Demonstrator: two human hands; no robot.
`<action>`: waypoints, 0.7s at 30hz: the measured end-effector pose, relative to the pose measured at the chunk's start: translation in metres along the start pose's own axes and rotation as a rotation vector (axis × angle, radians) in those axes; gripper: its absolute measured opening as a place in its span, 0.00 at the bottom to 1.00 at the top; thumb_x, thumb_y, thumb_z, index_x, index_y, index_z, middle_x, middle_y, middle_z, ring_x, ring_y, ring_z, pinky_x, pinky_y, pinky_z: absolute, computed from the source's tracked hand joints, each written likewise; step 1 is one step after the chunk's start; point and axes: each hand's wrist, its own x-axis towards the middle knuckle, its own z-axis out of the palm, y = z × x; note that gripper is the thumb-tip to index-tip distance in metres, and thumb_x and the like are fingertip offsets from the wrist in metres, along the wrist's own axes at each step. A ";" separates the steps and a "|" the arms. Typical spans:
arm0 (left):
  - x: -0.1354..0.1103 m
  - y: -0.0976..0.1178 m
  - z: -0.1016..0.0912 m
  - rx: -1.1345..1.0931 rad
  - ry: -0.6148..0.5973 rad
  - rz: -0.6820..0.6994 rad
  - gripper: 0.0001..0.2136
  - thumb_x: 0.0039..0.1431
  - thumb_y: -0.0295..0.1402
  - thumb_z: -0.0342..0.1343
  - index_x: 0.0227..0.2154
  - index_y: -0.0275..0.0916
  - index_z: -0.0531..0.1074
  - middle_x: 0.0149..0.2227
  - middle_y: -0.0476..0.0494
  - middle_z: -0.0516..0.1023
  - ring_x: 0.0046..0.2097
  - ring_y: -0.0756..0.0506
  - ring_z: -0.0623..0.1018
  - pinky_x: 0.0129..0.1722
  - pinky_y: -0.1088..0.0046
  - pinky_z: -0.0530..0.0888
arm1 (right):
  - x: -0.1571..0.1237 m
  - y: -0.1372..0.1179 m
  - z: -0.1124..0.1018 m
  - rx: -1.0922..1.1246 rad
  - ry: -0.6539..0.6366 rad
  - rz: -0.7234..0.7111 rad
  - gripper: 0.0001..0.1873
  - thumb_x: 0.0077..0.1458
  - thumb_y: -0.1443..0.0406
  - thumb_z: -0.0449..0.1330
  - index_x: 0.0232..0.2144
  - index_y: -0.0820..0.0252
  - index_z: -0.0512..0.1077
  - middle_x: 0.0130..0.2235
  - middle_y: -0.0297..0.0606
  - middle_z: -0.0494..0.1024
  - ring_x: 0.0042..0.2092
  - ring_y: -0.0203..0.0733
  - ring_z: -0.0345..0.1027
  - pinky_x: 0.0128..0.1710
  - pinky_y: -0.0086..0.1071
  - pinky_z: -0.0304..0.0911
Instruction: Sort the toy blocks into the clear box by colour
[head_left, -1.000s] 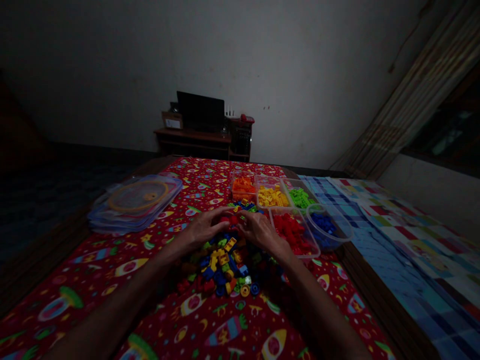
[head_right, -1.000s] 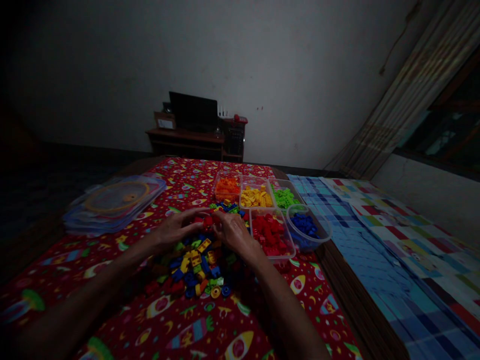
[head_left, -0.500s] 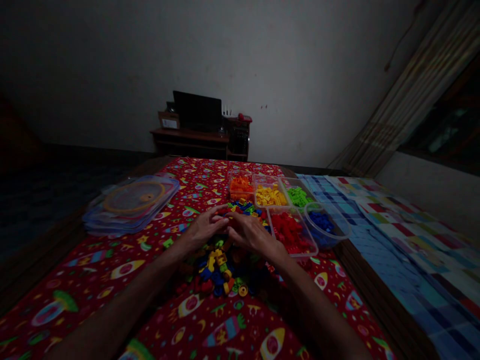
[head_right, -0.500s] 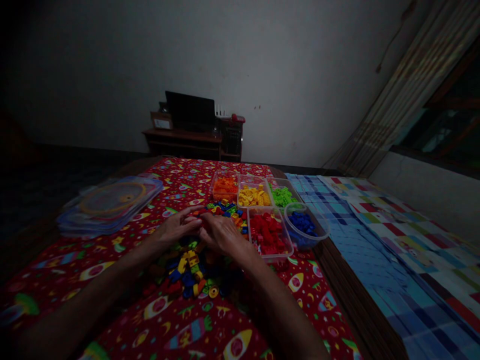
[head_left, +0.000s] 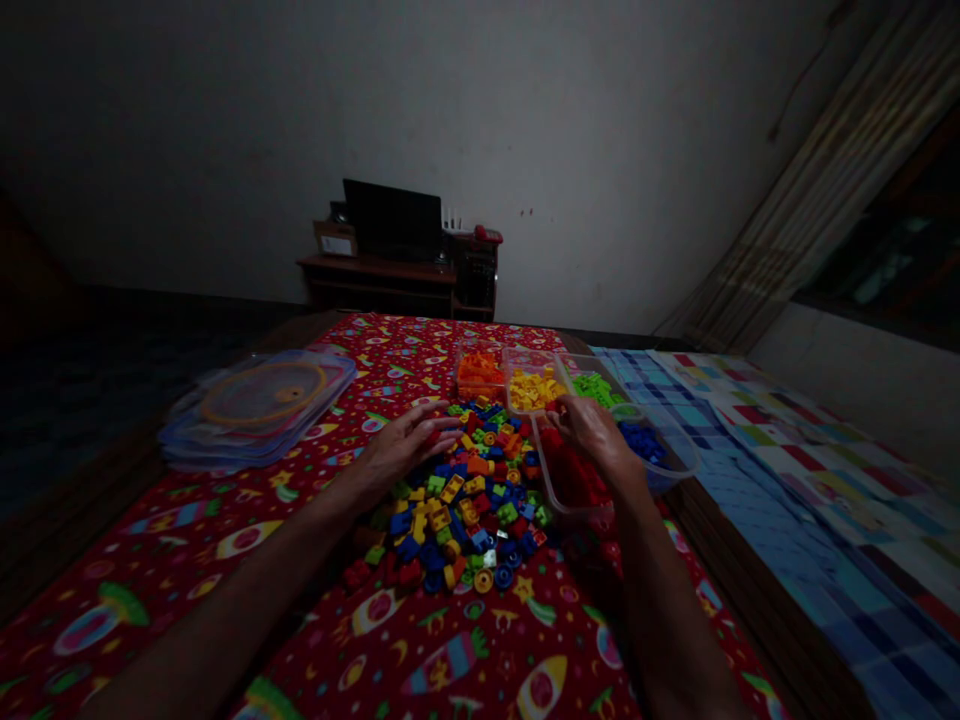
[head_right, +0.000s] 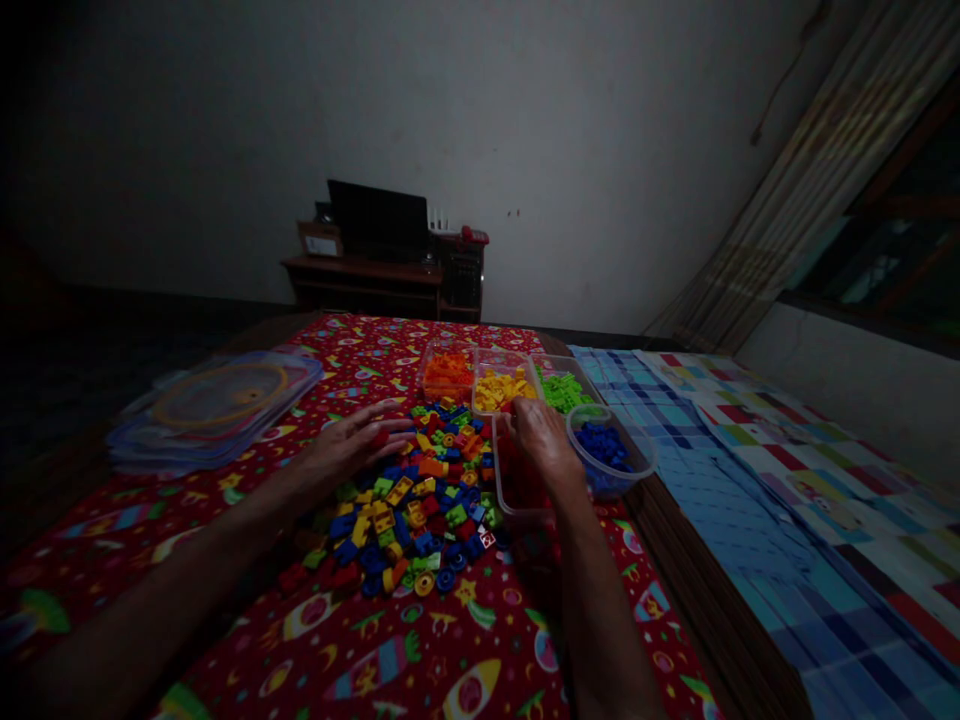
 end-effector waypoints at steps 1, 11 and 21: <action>0.000 -0.002 -0.001 -0.021 -0.016 0.008 0.27 0.58 0.46 0.53 0.56 0.37 0.59 0.54 0.30 0.72 0.51 0.39 0.76 0.54 0.60 0.72 | -0.001 0.006 -0.001 -0.037 -0.014 0.029 0.11 0.60 0.63 0.53 0.36 0.62 0.73 0.35 0.45 0.76 0.35 0.43 0.67 0.33 0.32 0.55; 0.008 0.009 -0.027 0.638 0.144 0.153 0.26 0.54 0.44 0.49 0.53 0.35 0.67 0.42 0.38 0.80 0.40 0.40 0.79 0.41 0.62 0.76 | -0.004 -0.051 0.001 0.184 -0.029 -0.220 0.08 0.54 0.71 0.55 0.35 0.61 0.73 0.31 0.39 0.74 0.32 0.38 0.63 0.32 0.29 0.54; 0.006 0.003 -0.023 0.977 -0.090 0.170 0.17 0.49 0.38 0.53 0.42 0.43 0.77 0.43 0.43 0.81 0.45 0.40 0.78 0.47 0.66 0.72 | -0.006 -0.080 0.037 0.325 -0.263 -0.375 0.17 0.49 0.74 0.60 0.44 0.63 0.73 0.39 0.44 0.77 0.44 0.43 0.69 0.43 0.31 0.60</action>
